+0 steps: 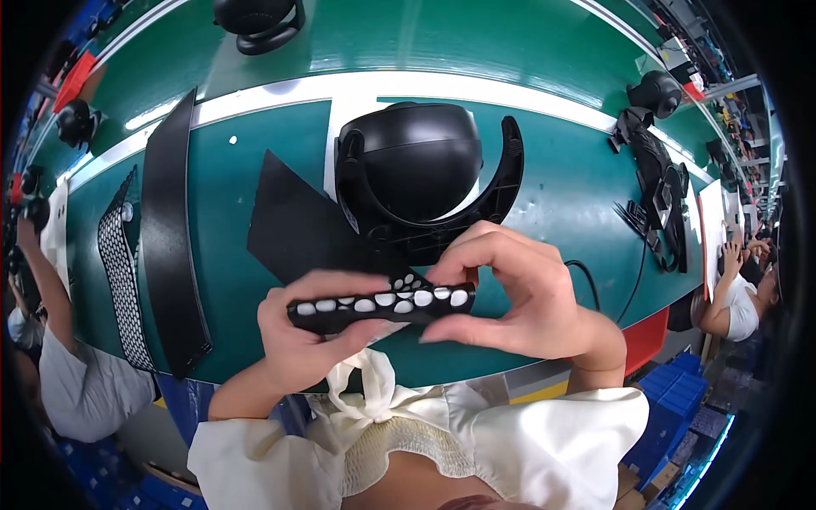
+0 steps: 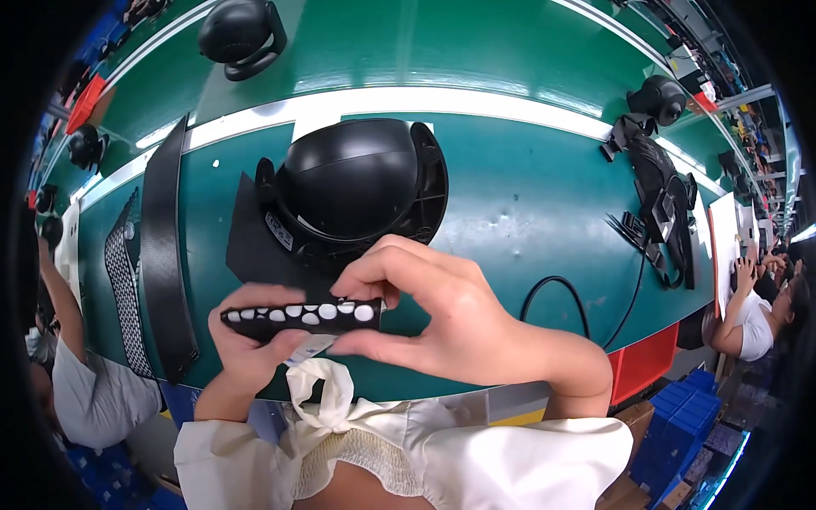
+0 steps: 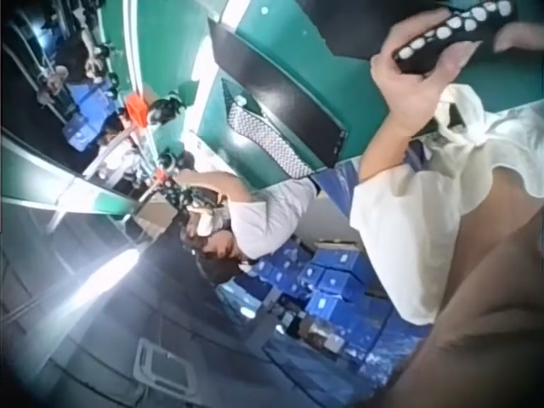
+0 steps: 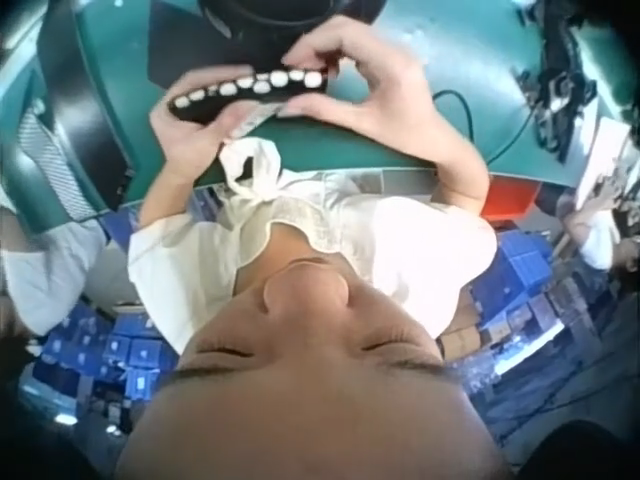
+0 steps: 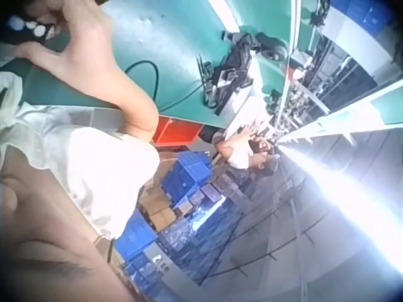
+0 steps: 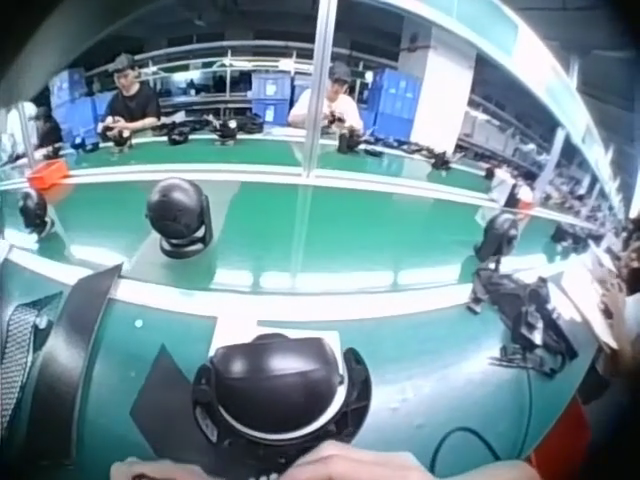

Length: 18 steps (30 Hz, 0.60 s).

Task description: Assembling components of a headset by manually fitting plastic housings and foam padding at a factory workstation.

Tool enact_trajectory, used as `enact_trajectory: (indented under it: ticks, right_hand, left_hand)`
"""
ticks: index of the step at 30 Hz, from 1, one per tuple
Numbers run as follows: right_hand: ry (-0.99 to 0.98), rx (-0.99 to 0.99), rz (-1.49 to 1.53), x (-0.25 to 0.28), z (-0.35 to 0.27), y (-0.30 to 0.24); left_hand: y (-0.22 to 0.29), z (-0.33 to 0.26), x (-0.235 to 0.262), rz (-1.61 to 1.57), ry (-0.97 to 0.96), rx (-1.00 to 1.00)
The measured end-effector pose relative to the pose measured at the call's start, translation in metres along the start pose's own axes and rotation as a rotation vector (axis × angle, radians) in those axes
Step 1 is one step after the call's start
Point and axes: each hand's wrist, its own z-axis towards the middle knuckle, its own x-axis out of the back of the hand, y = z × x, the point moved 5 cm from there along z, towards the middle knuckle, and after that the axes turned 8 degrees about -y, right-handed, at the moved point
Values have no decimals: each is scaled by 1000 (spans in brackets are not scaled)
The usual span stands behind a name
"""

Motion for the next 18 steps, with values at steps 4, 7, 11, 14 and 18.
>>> enact_trajectory:
  ticks: [4, 7, 11, 14, 18]
  right_hand:
    - [9, 40, -59, -6, -2, -3]
    - [33, 83, -132, -11, -5, -1]
    - [72, 14, -145, -4, -2, -12]
    - [-44, 83, -231, -3, -4, -15]
    - [-59, 100, -333, -1, 0, -21]
  left_hand:
    - [1, -2, 1, 129, 4, -158]
    - [6, -3, 2, 196, 4, -198]
    - [9, -4, 1, 237, 3, -272]
    - [10, -4, 1, 252, -10, -299]
    - [10, -4, 0, 290, -14, -334]
